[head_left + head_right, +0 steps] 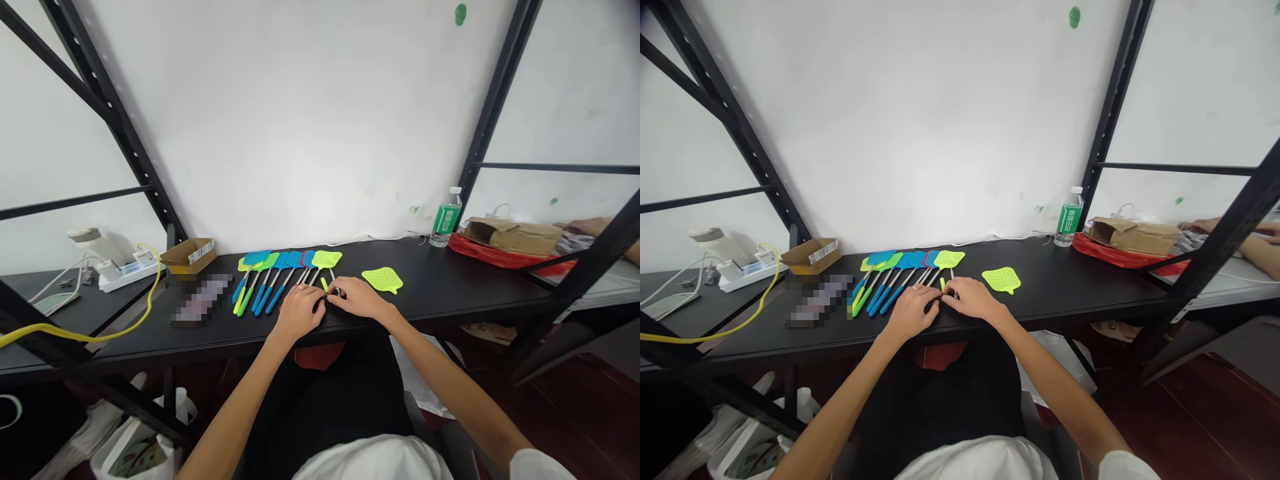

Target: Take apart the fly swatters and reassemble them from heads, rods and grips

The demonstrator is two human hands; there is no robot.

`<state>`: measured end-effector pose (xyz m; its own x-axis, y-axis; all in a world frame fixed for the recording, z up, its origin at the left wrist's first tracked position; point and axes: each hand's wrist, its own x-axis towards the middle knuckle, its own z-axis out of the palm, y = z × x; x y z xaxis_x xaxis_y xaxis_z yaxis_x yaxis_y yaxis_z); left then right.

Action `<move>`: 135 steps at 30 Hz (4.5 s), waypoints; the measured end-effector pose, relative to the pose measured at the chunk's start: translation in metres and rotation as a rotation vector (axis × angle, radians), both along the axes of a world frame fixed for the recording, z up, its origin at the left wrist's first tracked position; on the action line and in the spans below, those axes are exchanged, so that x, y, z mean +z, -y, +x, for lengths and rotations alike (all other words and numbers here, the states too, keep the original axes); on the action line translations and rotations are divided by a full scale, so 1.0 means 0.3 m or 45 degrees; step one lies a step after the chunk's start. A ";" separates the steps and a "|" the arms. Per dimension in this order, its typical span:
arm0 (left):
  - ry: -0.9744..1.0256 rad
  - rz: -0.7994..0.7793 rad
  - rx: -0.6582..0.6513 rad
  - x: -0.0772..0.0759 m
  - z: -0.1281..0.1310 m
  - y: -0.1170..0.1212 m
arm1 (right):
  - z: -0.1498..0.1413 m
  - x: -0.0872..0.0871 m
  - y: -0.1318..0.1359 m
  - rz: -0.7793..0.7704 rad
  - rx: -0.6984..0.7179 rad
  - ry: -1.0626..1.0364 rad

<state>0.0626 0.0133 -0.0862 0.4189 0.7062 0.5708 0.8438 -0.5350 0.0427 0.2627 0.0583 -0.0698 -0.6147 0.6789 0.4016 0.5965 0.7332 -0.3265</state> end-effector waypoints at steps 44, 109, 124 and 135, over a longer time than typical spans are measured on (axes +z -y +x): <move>-0.009 -0.005 -0.049 0.013 -0.004 0.002 | 0.090 0.067 -0.063 -1.299 0.149 -1.342; 0.088 -0.006 0.022 -0.005 -0.003 -0.008 | 0.063 0.096 -0.001 -0.603 0.029 -0.743; 0.273 -0.116 -0.080 0.003 -0.008 -0.003 | 0.053 0.083 -0.003 -0.569 0.141 -0.759; 0.134 -0.110 -0.030 0.005 -0.008 -0.001 | 0.053 0.091 -0.008 -0.522 0.157 -1.138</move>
<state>0.0602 0.0137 -0.0846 0.3769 0.7451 0.5502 0.8193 -0.5453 0.1771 0.2785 0.0607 -0.0426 -0.2759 0.8207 0.5004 -0.0654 0.5033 -0.8616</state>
